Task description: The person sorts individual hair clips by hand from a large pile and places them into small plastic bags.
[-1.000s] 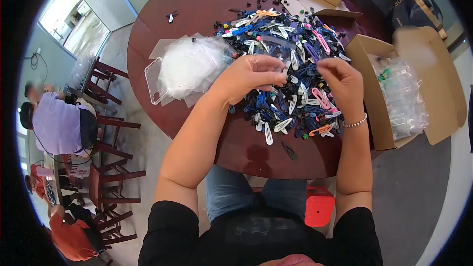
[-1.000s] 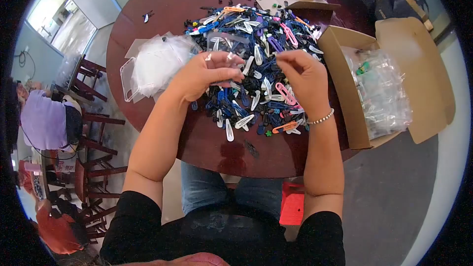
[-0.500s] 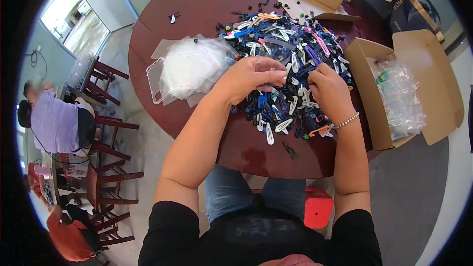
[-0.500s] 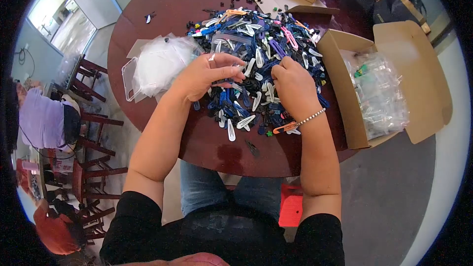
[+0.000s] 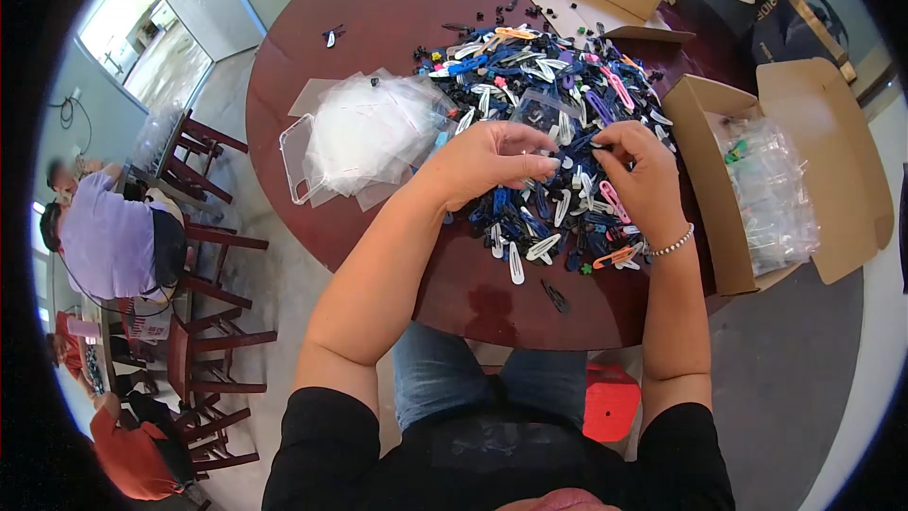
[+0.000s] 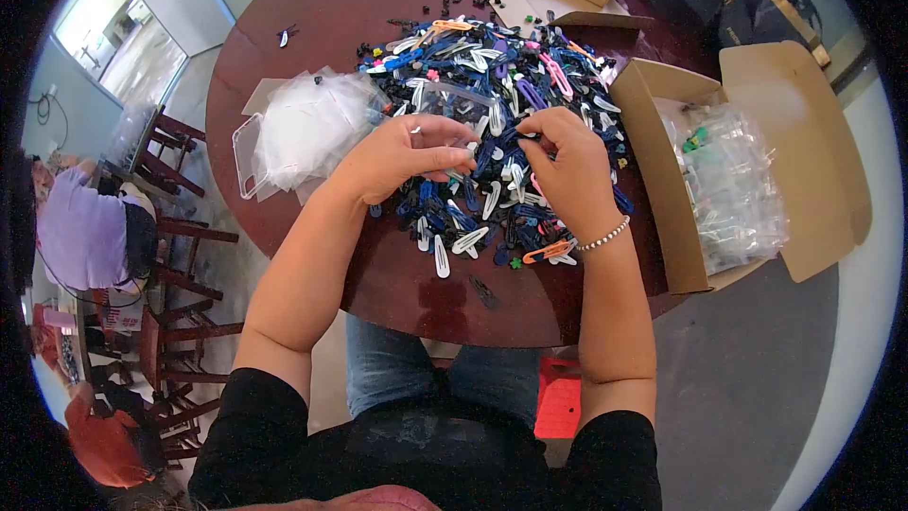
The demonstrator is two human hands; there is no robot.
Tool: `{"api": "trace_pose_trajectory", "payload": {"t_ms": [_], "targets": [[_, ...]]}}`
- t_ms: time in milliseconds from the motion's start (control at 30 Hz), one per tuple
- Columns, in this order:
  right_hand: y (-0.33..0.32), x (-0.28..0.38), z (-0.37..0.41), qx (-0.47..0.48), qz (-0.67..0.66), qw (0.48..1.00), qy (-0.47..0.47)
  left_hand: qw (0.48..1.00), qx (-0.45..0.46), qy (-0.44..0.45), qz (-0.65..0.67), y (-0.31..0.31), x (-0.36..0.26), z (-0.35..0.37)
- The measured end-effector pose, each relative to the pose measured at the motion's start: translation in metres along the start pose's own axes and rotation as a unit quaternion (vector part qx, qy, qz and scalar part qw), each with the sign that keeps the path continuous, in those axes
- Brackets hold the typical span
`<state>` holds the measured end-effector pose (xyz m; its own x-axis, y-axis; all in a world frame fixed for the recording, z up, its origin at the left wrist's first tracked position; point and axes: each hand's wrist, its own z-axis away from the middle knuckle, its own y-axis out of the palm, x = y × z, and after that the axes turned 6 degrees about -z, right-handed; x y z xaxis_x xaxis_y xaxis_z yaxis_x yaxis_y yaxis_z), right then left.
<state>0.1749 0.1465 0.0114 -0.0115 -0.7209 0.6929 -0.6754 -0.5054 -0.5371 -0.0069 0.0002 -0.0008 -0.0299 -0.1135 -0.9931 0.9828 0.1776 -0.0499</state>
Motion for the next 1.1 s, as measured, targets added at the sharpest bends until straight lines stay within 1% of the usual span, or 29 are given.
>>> {"api": "trace_pose_trajectory", "payload": {"t_ms": [33, 100, 133, 200, 233, 300, 367, 467, 533, 567, 600, 633, 667, 700, 767, 800, 833, 867, 900, 933, 967, 1033, 1067, 1100], "targets": [[0.002, -0.004, -0.001, 0.0, 0.0, 1.0, 0.0, 1.0, -0.002, 0.0, 0.006, 0.0, 0.0, 0.0], [0.006, -0.01, -0.001, 0.008, 0.028, 0.999, -0.045, 1.0, -0.01, -0.006, 0.017, 0.0, -0.003, 0.001], [0.008, -0.011, 0.0, 0.008, 0.028, 0.999, -0.044, 0.999, -0.018, -0.011, 0.027, 0.0, -0.005, 0.001], [0.016, -0.008, 0.001, 0.073, 0.038, 0.992, -0.091, 0.999, -0.029, -0.009, 0.037, -0.002, -0.004, 0.001], [0.021, -0.007, 0.001, 0.073, 0.037, 0.992, -0.091, 0.998, -0.041, -0.006, 0.046, -0.003, -0.004, 0.001], [0.029, -0.007, 0.001, 0.102, 0.093, 0.98, -0.146, 0.998, -0.045, -0.006, 0.048, -0.004, -0.003, 0.0], [0.032, -0.01, 0.003, 0.116, 0.1, 0.978, -0.14, 0.998, -0.049, -0.004, 0.05, -0.004, -0.003, 0.001], [0.032, -0.013, 0.002, 0.103, 0.098, 0.981, -0.132, 0.998, -0.046, -0.01, 0.034, -0.004, -0.005, 0.002], [0.029, -0.013, 0.001, 0.041, 0.033, 0.994, -0.093, 0.999, -0.037, -0.01, 0.02, -0.004, -0.006, 0.003], [0.027, -0.013, 0.001, 0.043, 0.033, 0.994, -0.096, 0.999, -0.04, -0.008, 0.021, -0.004, -0.006, 0.004], [0.023, -0.011, 0.001, -0.018, -0.029, 0.999, -0.041, 0.999, -0.037, -0.004, 0.016, -0.003, -0.006, 0.004], [0.019, -0.009, 0.001, -0.079, -0.091, 0.993, 0.015, 0.999, -0.033, 0.0, 0.012, -0.003, -0.005, 0.004], [0.016, -0.005, 0.001, -0.121, -0.17, 0.978, -0.003, 1.0, -0.022, -0.001, 0.006, -0.003, -0.004, 0.003], [0.014, 0.003, 0.001, -0.119, -0.17, 0.978, -0.004, 1.0, -0.024, 0.0, 0.007, -0.002, -0.005, 0.003], [0.016, 0.019, 0.003, -0.207, -0.253, 0.942, -0.072, 1.0, -0.023, 0.006, -0.011, 0.002, -0.005, 0.003], [0.018, 0.024, 0.003, -0.204, -0.253, 0.941, -0.093, 1.0, 0.006, 0.011, 0.016, 0.001, -0.001, 0.001], [0.018, 0.03, 0.002, -0.205, -0.253, 0.941, -0.091, 1.0, 0.007, 0.008, 0.016, 0.001, 0.003, -0.001], [0.015, 0.038, 0.001, -0.135, -0.171, 0.972, -0.092, 0.999, 0.027, 0.045, 0.01, 0.002, 0.007, -0.003], [0.015, 0.043, 0.0, -0.062, -0.086, 0.99, -0.091, 0.995, 0.049, 0.082, 0.003, 0.004, 0.011, -0.005], [0.021, 0.036, 0.002, -0.062, -0.157, 0.984, -0.06, 0.995, 0.051, 0.087, -0.019, 0.004, 0.012, -0.008], [0.021, 0.03, 0.002, -0.065, -0.156, 0.984, -0.057, 0.995, 0.054, 0.085, -0.019, 0.004, 0.014, -0.007], [0.015, 0.019, 0.002, -0.1, -0.154, 0.981, -0.068, 0.999, 0.031, 0.013, 0.007, 0.007, 0.0, 0.001], [0.012, 0.014, 0.003, -0.096, -0.176, 0.978, -0.047, 0.999, 0.046, 0.012, 0.01, 0.004, 0.001, 0.0], [0.012, 0.018, 0.002, -0.098, -0.175, 0.979, -0.046, 0.999, 0.049, 0.012, 0.011, 0.003, 0.0, 0.001]]}}
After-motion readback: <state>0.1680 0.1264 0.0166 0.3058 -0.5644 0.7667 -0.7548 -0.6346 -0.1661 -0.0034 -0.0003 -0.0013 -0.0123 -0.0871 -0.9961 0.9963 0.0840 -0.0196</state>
